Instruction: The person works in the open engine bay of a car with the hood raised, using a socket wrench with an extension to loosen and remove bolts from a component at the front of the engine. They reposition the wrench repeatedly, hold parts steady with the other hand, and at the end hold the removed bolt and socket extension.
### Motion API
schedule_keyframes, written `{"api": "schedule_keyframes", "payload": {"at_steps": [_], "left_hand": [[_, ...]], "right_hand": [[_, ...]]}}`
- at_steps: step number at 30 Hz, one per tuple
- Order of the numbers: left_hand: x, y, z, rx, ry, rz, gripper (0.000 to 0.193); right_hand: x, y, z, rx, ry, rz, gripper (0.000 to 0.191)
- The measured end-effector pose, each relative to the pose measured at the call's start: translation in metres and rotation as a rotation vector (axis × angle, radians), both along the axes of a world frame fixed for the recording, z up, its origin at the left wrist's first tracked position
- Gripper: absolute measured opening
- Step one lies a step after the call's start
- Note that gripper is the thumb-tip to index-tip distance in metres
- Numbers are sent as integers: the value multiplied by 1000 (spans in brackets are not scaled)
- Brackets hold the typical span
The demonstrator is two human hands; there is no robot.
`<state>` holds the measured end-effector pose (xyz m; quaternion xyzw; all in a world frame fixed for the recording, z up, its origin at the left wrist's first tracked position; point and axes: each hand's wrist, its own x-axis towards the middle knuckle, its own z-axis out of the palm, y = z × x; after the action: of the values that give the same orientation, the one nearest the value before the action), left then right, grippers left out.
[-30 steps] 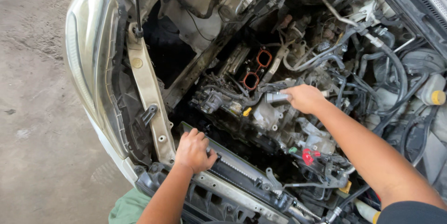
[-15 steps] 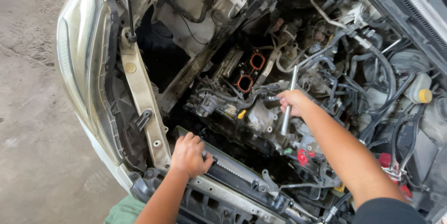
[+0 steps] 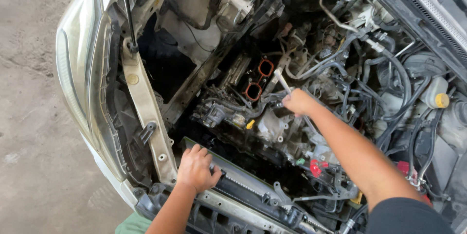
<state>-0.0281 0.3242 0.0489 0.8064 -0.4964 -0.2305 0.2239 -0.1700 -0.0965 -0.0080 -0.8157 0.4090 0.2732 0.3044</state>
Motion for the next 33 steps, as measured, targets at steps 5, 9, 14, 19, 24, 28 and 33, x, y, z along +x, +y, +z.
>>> {"api": "schedule_keyframes", "payload": {"at_steps": [5,9,14,19,24,28,33], "left_hand": [[1,-2,2,34,-7,-10,27],[1,-1,0,84,-4,-44,29],[-2,-1,-3,71,-22,-33,29],[-4,-5,-1,35,-35,-25,28],[-7,-8,4,34,-31,-16,28],[-11,-10,4,1,-78,-25,27],[-19,-11,4,-51,-124,-27,26]], "right_hand": [[-6,1,44,-411,-60,1321,41],[-2,10,60,-371,114,1119,45],[-24,8,71,-206,49,492,47],[-56,20,96,36,-215,-305,36],[-99,95,137,384,-697,-988,38],[-136,130,136,485,-812,-1218,36],[-142,68,70,512,-713,-1372,30]]}}
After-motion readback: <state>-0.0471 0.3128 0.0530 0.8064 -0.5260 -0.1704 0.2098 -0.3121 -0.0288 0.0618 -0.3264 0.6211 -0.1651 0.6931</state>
